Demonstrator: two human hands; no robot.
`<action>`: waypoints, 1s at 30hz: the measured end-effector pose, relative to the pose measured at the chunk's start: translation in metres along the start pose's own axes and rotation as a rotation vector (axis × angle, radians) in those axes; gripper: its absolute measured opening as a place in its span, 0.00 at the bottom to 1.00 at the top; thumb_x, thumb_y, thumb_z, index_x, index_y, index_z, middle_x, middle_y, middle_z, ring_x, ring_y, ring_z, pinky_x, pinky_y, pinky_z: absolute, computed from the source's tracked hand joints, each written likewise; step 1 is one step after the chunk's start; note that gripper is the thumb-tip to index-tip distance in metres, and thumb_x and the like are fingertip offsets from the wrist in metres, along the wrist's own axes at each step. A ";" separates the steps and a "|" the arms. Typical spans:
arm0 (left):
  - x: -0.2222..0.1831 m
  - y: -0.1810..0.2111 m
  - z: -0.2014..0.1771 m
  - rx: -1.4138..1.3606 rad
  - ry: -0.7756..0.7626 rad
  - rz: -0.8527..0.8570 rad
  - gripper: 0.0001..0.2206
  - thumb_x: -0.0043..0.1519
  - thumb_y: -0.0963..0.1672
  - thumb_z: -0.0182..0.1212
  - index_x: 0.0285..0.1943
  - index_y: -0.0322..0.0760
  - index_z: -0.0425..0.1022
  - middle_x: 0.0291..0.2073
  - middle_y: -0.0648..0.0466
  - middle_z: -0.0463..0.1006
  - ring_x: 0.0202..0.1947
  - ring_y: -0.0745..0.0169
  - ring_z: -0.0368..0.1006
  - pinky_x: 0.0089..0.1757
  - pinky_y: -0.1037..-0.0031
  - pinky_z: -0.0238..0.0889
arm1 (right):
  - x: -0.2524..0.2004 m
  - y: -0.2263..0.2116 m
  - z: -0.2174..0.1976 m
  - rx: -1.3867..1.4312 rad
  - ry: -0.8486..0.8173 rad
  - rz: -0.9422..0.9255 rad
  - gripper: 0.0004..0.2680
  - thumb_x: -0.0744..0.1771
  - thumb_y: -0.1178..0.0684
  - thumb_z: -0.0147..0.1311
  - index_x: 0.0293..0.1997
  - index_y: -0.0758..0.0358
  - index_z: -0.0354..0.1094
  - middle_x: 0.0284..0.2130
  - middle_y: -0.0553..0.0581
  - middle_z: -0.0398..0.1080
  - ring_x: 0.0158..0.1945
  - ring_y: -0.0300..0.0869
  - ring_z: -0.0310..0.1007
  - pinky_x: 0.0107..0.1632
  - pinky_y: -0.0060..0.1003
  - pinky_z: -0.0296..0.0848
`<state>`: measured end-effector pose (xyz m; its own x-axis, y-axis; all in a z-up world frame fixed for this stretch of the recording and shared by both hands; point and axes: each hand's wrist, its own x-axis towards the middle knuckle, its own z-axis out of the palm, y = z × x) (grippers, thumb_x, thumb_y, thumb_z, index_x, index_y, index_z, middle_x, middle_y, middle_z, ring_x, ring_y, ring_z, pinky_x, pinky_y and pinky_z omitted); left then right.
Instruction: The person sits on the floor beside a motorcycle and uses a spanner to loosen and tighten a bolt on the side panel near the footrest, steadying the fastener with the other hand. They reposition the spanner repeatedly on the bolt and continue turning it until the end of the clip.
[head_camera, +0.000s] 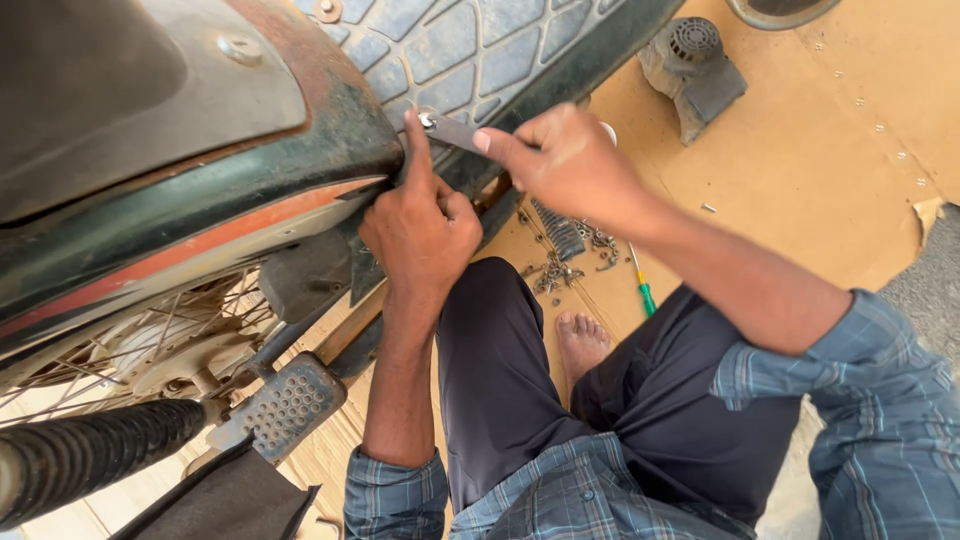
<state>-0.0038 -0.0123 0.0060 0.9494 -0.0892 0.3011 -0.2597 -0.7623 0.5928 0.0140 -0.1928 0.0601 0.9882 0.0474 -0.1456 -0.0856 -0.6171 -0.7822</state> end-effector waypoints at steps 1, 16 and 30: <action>0.000 -0.001 0.001 -0.001 0.004 -0.002 0.38 0.51 0.40 0.58 0.77 0.31 0.58 0.18 0.53 0.77 0.18 0.46 0.74 0.29 0.52 0.66 | 0.004 0.004 -0.006 -0.003 -0.002 -0.003 0.23 0.68 0.36 0.54 0.19 0.67 0.72 0.10 0.54 0.63 0.15 0.35 0.61 0.23 0.38 0.63; -0.004 -0.007 0.006 0.017 0.038 0.019 0.37 0.52 0.39 0.57 0.77 0.33 0.60 0.18 0.54 0.76 0.17 0.50 0.72 0.27 0.57 0.66 | 0.036 0.012 -0.027 0.029 -0.218 0.079 0.23 0.67 0.35 0.61 0.16 0.65 0.69 0.09 0.47 0.59 0.14 0.31 0.54 0.18 0.32 0.51; -0.087 0.030 0.079 -1.418 0.014 -0.668 0.25 0.59 0.34 0.50 0.68 0.34 0.61 0.55 0.46 0.75 0.45 0.57 0.79 0.45 0.65 0.72 | 0.049 0.019 -0.013 0.001 -0.203 0.047 0.22 0.68 0.37 0.62 0.17 0.63 0.69 0.09 0.48 0.58 0.13 0.31 0.53 0.18 0.31 0.50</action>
<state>-0.0806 -0.0784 -0.0617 0.9565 0.0176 -0.2912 0.2354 0.5430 0.8061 0.0627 -0.2123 0.0462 0.9374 0.1759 -0.3007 -0.1311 -0.6217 -0.7722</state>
